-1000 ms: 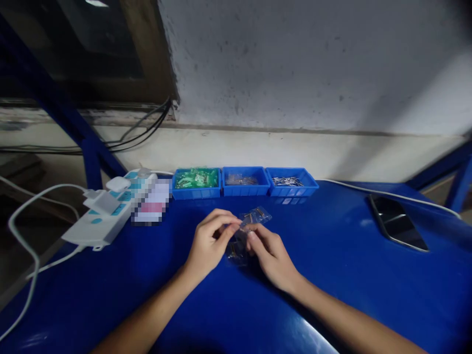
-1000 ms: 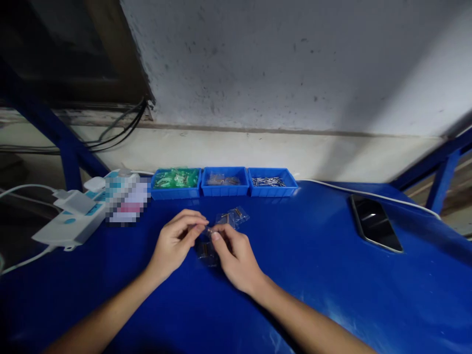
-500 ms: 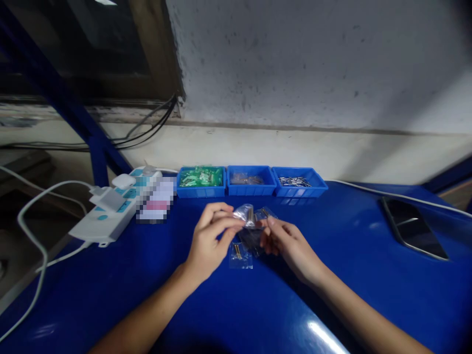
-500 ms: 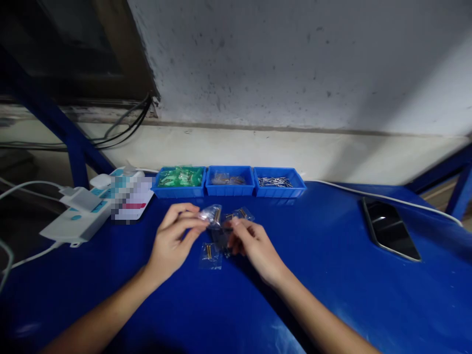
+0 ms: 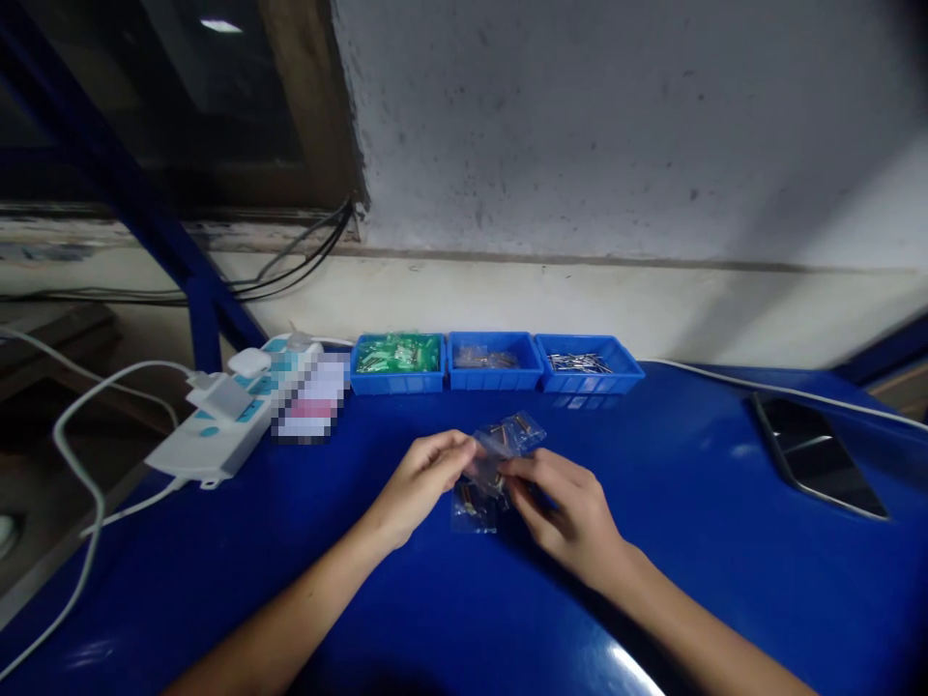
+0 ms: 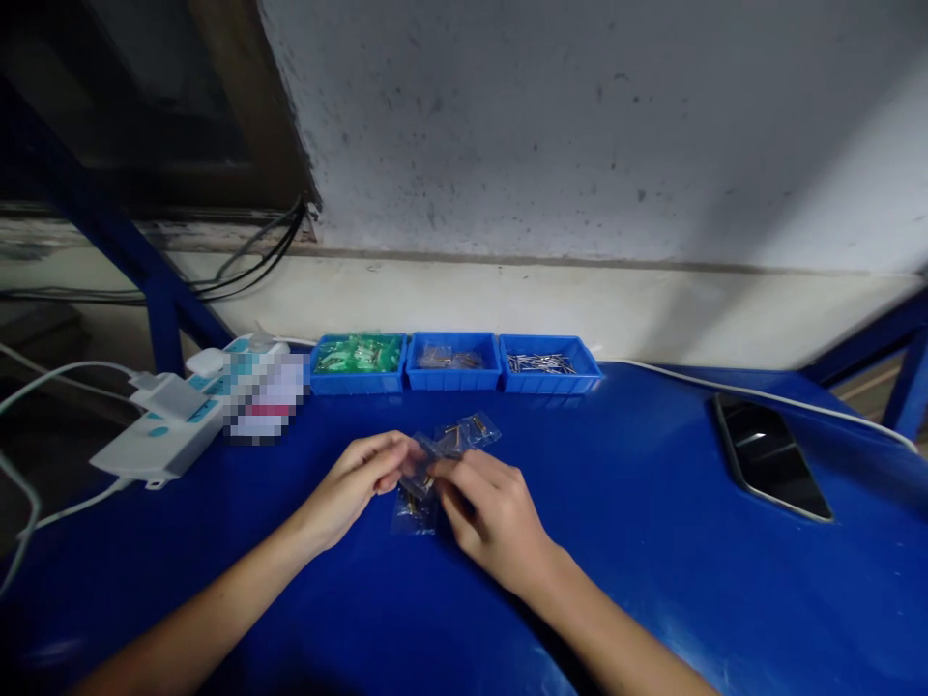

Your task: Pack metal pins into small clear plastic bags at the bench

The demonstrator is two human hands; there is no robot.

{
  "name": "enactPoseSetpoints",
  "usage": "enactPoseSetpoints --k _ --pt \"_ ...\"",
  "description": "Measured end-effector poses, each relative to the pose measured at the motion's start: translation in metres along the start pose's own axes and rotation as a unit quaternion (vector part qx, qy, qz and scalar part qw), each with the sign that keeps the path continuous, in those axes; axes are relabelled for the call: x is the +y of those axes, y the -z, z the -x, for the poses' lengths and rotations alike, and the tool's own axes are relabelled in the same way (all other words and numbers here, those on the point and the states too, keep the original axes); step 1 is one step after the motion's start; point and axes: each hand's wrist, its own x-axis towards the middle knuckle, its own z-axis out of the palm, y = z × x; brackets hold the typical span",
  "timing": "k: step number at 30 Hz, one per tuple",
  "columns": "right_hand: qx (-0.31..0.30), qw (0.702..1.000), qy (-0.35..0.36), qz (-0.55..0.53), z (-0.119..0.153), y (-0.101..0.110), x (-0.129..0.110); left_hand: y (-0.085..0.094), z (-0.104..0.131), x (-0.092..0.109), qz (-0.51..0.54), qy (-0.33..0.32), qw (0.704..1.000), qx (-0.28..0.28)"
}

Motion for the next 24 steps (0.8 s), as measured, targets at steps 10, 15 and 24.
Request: enactPoseSetpoints --k 10,15,24 --pt "-0.035 0.924 -0.283 -0.255 -0.008 -0.002 -0.005 -0.003 -0.001 -0.003 -0.036 -0.066 0.995 0.067" --pt "-0.053 0.845 -0.361 -0.392 -0.010 -0.005 -0.011 -0.008 0.005 -0.006 -0.159 -0.189 0.968 0.044" --pt "0.036 0.949 -0.240 -0.200 0.000 -0.014 0.001 -0.011 0.010 -0.001 -0.303 -0.164 0.937 0.057"
